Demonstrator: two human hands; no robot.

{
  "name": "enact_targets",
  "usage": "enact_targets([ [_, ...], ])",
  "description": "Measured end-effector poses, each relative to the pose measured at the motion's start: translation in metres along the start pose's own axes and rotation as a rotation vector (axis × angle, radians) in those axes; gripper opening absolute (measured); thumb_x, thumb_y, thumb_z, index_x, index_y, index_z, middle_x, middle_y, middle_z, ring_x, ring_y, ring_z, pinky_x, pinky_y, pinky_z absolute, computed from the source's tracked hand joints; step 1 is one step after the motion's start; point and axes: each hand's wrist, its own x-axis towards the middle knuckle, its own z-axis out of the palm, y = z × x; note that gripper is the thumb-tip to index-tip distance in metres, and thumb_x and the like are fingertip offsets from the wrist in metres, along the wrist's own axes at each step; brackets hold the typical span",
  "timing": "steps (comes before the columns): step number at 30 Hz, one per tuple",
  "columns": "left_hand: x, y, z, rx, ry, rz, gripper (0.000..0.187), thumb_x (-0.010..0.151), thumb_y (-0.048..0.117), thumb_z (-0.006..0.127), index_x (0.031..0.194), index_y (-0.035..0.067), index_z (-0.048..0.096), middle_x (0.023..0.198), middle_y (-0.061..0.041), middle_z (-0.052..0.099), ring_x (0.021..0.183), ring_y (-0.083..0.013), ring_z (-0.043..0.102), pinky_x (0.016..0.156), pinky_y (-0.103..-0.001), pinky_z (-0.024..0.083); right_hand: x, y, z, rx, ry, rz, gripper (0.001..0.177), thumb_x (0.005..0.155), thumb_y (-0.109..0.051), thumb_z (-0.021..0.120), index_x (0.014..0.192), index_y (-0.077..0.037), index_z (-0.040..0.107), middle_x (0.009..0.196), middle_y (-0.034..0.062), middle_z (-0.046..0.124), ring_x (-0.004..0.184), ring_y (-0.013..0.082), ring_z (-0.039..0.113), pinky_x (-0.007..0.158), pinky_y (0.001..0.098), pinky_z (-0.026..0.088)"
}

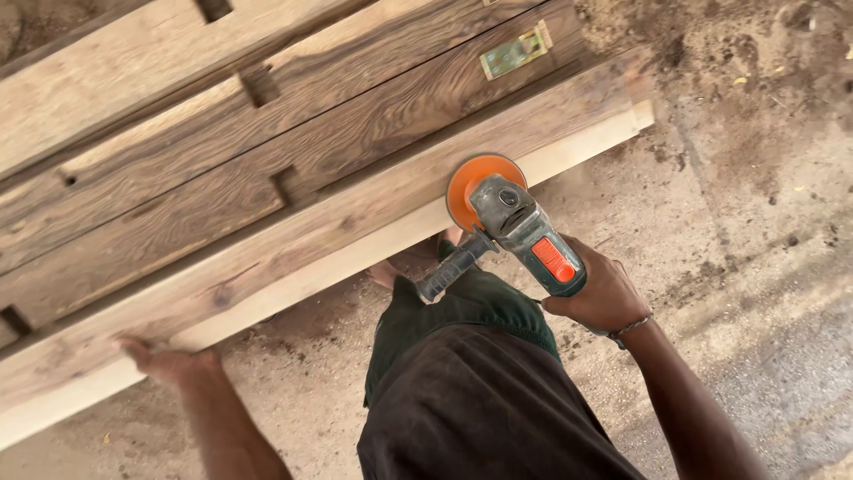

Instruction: Sanding several wooden planks using a power sander/angle grinder with a sanding disc.

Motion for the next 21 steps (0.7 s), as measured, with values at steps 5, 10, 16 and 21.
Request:
enact_targets([
  [5, 0.031, -0.019, -0.011, -0.007, 0.043, 0.019, 0.079, 0.098, 0.068, 0.029, 0.163, 0.024, 0.021, 0.172, -0.006, 0.016, 0.159, -0.0295, 0.013, 0.121, -0.066, 0.003, 0.013, 0.038, -0.025, -0.038, -0.005, 0.102, 0.088, 0.052, -0.022, 0.085, 0.136, -0.015, 0.059, 0.107, 0.0121, 0.077, 0.099, 0.027, 0.075, 0.088, 0.0411, 0.058],
  [10, 0.012, -0.01, 0.003, -0.001, 0.078, -0.009, 0.079, 0.098, 0.069, 0.028, 0.163, 0.025, 0.021, 0.172, -0.007, 0.011, 0.157, -0.0338, 0.01, 0.119, -0.069, 0.003, 0.017, 0.06, -0.059, -0.038, 0.065, 0.137, 0.081, 0.054, -0.022, 0.086, 0.13, -0.014, 0.063, 0.106, 0.0124, 0.077, 0.097, 0.0275, 0.074, 0.087, 0.0448, 0.058],
  [16, 0.059, -0.032, -0.022, -0.083, 0.123, 0.12, 0.083, 0.096, 0.067, 0.051, 0.162, 0.021, 0.028, 0.171, -0.011, 0.028, 0.158, -0.033, 0.023, 0.122, -0.069, 0.007, 0.037, 0.116, -0.08, -0.064, 0.049, 0.216, 0.084, 0.055, -0.028, 0.089, 0.133, -0.014, 0.059, 0.107, 0.0115, 0.077, 0.095, 0.0257, 0.075, 0.089, 0.0451, 0.06],
  [21, 0.04, -0.028, -0.018, -0.067, 0.11, 0.084, 0.085, 0.094, 0.07, 0.051, 0.16, 0.022, 0.026, 0.168, -0.012, 0.028, 0.156, -0.0346, 0.022, 0.119, -0.071, 0.008, 0.049, 0.171, -0.092, -0.015, 0.089, 0.259, 0.084, 0.056, -0.03, 0.09, 0.132, -0.012, 0.06, 0.107, 0.0123, 0.076, 0.09, 0.0262, 0.075, 0.087, 0.0453, 0.06],
])
